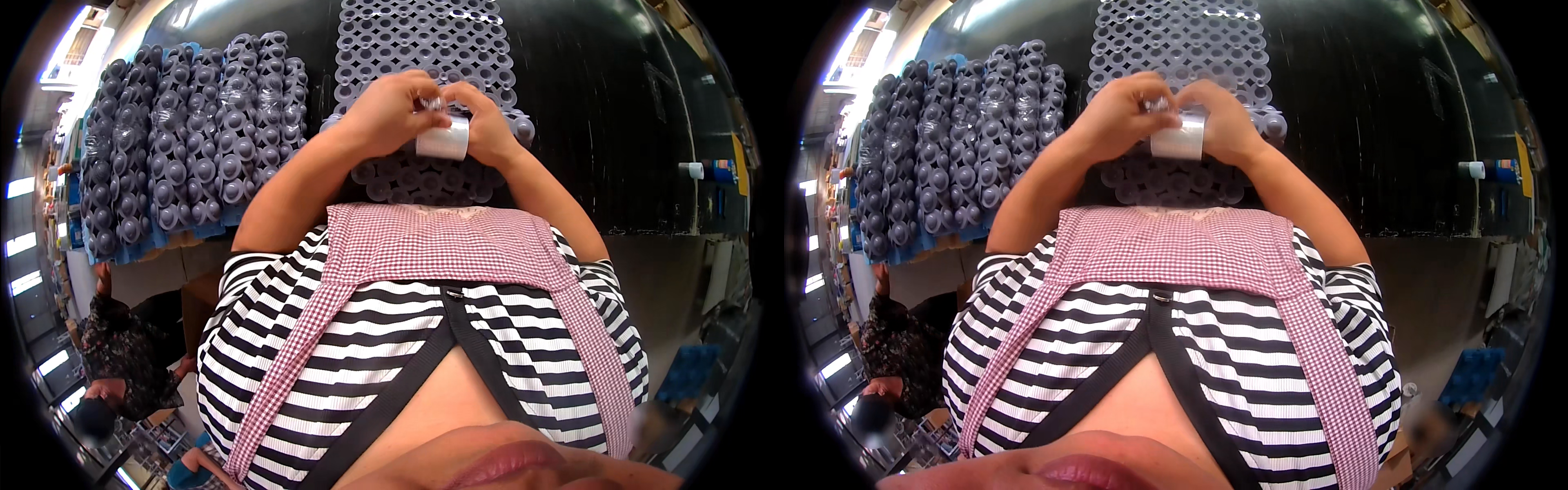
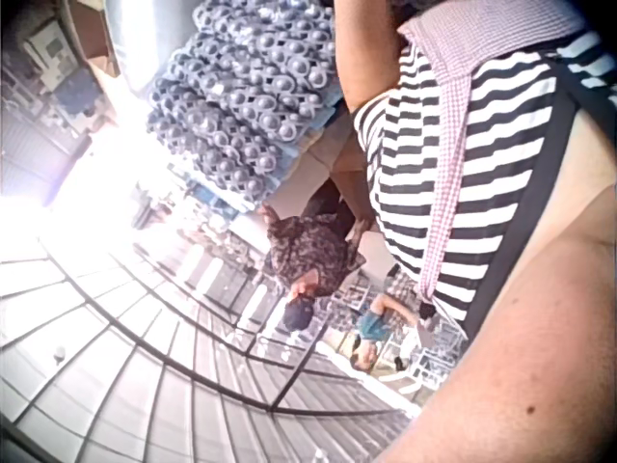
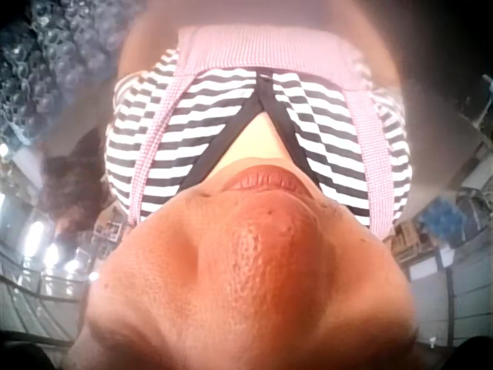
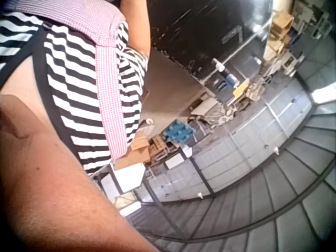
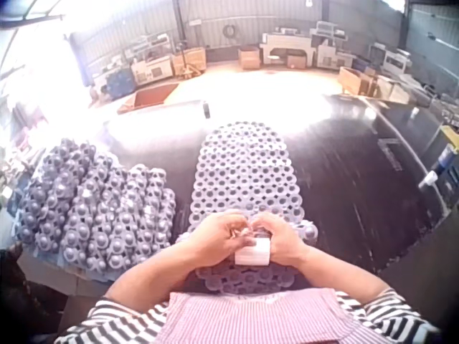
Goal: The person rolls up grey rubber mats by hand and secures each roll with a piece of clear adhesive tape before placing them into a box.
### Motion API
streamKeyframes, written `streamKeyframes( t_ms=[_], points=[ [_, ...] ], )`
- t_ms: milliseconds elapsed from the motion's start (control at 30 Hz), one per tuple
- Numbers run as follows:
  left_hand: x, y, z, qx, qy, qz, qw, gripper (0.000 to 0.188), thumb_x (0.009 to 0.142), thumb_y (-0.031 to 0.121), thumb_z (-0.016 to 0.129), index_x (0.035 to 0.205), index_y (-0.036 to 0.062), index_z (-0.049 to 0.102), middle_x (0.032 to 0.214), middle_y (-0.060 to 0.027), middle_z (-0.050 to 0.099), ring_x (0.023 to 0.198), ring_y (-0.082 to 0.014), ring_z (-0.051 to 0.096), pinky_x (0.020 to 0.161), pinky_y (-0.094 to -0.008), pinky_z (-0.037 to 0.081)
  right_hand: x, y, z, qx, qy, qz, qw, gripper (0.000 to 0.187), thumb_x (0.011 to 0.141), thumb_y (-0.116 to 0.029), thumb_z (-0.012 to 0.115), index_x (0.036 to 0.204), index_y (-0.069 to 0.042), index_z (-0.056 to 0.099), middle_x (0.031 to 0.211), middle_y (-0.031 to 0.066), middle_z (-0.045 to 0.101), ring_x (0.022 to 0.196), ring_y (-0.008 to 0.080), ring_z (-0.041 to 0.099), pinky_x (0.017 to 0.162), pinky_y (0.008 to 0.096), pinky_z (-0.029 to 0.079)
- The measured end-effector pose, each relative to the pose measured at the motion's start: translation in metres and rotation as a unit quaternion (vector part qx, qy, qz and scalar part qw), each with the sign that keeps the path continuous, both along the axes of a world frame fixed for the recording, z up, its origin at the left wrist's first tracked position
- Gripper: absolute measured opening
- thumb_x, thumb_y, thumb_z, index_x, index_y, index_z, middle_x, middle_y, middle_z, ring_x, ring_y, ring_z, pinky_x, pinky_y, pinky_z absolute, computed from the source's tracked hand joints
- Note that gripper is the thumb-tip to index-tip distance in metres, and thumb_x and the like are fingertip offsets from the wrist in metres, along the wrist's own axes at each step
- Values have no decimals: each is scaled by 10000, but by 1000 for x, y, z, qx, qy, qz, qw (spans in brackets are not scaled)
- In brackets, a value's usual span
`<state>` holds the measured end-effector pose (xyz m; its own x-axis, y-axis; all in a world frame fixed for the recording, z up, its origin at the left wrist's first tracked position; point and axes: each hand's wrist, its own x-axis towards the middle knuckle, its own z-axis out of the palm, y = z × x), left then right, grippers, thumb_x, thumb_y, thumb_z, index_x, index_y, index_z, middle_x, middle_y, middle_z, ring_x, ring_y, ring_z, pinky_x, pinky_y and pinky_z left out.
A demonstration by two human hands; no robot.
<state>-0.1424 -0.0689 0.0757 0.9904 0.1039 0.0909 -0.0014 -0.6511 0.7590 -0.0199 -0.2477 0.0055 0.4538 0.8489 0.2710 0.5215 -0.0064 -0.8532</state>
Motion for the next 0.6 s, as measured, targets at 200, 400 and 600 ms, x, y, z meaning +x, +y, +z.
streamKeyframes(
  t_ms=[200,400,600],
  points=[
    [38,23,-28,-42,145,63,986,310,849,284,829,1009,36,734,860,-115,729,791,-206,677,746,-356,526,-44,-32,2,62,-157,-13,985,1353,646,-393,954,1658,-85,111,1583,185,420,1475,341,376,1225,467,267],
    [27,23,-58,192,166,28,967,553,739,307,895,1183,70,666,1123,-127,725,1089,-325,683,907,-432,538,-52,-40,3,-27,-185,-5,982,1073,748,-337,815,1619,-21,274,1358,144,623,1337,316,498,1133,452,319],
    [-22,31,-29,138,-12,130,982,430,824,165,809,1221,95,660,1045,-122,723,999,-330,693,887,-403,545,-5,-11,-2,-106,-120,32,987,920,819,-316,779,1583,-40,347,1261,181,654,1183,369,598,1057,453,434]
  ],
)
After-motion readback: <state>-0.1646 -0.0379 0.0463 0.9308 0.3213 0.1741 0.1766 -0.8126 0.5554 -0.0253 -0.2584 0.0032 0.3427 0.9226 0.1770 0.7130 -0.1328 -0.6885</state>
